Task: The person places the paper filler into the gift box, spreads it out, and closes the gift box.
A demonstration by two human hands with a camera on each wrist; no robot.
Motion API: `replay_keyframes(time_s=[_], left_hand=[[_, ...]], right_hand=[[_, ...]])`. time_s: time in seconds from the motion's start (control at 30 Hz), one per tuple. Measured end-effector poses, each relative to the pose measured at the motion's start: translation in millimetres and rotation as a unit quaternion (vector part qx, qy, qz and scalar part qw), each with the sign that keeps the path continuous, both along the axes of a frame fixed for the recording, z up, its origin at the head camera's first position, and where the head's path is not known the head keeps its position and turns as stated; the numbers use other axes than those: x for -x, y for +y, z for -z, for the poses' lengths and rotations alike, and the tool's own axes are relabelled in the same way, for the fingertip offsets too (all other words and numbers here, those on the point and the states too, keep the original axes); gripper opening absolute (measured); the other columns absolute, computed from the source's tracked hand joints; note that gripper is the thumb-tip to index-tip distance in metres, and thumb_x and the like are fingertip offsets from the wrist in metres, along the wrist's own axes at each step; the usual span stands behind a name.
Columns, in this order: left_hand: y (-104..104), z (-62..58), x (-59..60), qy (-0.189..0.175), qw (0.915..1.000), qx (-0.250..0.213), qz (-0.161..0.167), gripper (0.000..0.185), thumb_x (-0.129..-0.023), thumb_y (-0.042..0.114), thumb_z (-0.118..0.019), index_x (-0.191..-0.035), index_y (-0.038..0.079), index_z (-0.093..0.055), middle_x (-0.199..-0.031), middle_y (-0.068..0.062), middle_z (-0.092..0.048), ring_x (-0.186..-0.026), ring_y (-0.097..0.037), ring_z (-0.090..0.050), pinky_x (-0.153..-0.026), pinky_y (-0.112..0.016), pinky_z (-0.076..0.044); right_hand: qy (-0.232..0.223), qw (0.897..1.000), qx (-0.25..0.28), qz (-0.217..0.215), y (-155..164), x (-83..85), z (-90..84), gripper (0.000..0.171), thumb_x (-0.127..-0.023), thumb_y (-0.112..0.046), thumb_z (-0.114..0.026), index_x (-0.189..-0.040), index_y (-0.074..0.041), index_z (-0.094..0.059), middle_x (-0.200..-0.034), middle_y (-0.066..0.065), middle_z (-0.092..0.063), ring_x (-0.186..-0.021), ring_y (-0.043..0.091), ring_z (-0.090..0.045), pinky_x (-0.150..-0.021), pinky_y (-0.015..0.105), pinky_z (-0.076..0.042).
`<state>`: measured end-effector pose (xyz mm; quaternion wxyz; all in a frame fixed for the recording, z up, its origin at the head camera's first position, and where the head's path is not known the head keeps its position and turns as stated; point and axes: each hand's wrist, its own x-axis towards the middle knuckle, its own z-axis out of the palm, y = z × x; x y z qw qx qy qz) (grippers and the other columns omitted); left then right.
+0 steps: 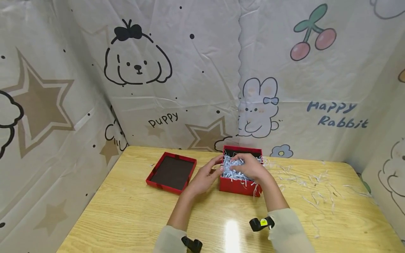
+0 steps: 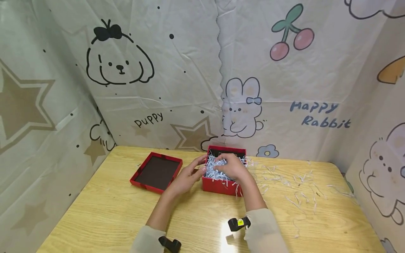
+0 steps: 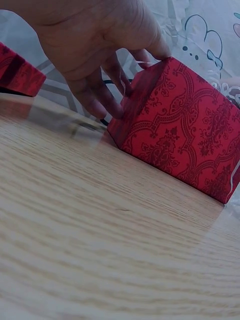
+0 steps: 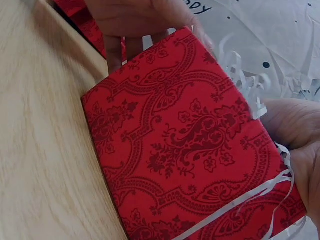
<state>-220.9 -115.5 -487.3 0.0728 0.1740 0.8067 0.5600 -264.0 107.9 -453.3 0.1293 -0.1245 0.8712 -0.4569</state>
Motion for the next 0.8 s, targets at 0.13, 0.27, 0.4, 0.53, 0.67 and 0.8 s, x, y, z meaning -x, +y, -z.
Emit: replay_keyframes(time_s=[0.13,0.27,0.4,0.53,0.67,0.8], left_hand=[[-0.5,-0.4,0.0,0.004,1.0,-0.003,0.001,0.058,-0.113,0.039,-0.052,-0.166,0.025,-0.036,-0.161,-0.007,-0.049,-0.126,-0.029,-0.064,-0.107,-0.049,-0.052],[-1.0,-1.2,-0.9,0.001,1.0,-0.003,0.0,0.058,-0.112,0.039,-0.053,-0.166,0.026,-0.036,-0.161,-0.006,-0.049,-0.127,-0.029,-0.063,-0.107,-0.05,-0.052],[-0.3,0.1,-2.1,-0.005,1.0,-0.005,0.0,0.057,-0.112,0.038,-0.054,-0.166,0.029,-0.037,-0.161,-0.006,-0.048,-0.126,-0.03,-0.064,-0.108,-0.05,-0.051],[-0.1,1.4,-1.5,-0.003,1.0,-0.009,-0.001,0.056,-0.112,0.037,-0.054,-0.165,0.029,-0.038,-0.161,-0.005,-0.049,-0.125,-0.029,-0.065,-0.108,-0.049,-0.051],[-0.8,1.8,-0.6,-0.003,0.9999,-0.013,-0.001,0.056,-0.112,0.036,-0.054,-0.165,0.028,-0.038,-0.161,-0.005,-0.049,-0.125,-0.028,-0.066,-0.108,-0.048,-0.052],[-1.2,1.3,-0.1,-0.001,1.0,-0.007,-0.002,0.057,-0.112,0.038,-0.055,-0.166,0.029,-0.037,-0.161,-0.005,-0.048,-0.125,-0.028,-0.065,-0.107,-0.047,-0.052]], right_hand=[[0.011,1.0,-0.014,0.012,-2.0,0.9,-1.0,0.027,-0.096,-0.01,-0.077,-0.122,-0.003,-0.072,-0.141,0.022,-0.062,-0.121,0.037,-0.055,-0.105,0.059,-0.047],[0.018,1.0,-0.013,0.017,-1.9,0.1,-2.8,0.028,-0.096,-0.011,-0.077,-0.124,-0.005,-0.072,-0.143,0.021,-0.06,-0.128,0.04,-0.053,-0.109,0.066,-0.042],[0.03,0.999,-0.018,0.026,1.5,-2.5,-7.3,0.031,-0.097,-0.018,-0.078,-0.126,-0.01,-0.072,-0.145,0.019,-0.06,-0.135,0.042,-0.05,-0.113,0.071,-0.036],[0.056,0.998,-0.01,0.015,8.9,-5.0,-19.0,0.034,-0.098,-0.024,-0.077,-0.129,-0.009,-0.071,-0.145,0.018,-0.061,-0.139,0.044,-0.049,-0.116,0.07,-0.034],[0.078,0.997,0.019,-0.016,24.3,-7.9,-39.4,0.043,-0.101,-0.026,-0.075,-0.134,-0.001,-0.066,-0.14,0.021,-0.064,-0.132,0.043,-0.057,-0.111,0.062,-0.045],[0.086,0.996,0.033,-0.013,43.6,-13.4,-62.1,0.044,-0.103,-0.027,-0.073,-0.137,-0.002,-0.063,-0.136,0.021,-0.066,-0.122,0.04,-0.064,-0.099,0.054,-0.056]])
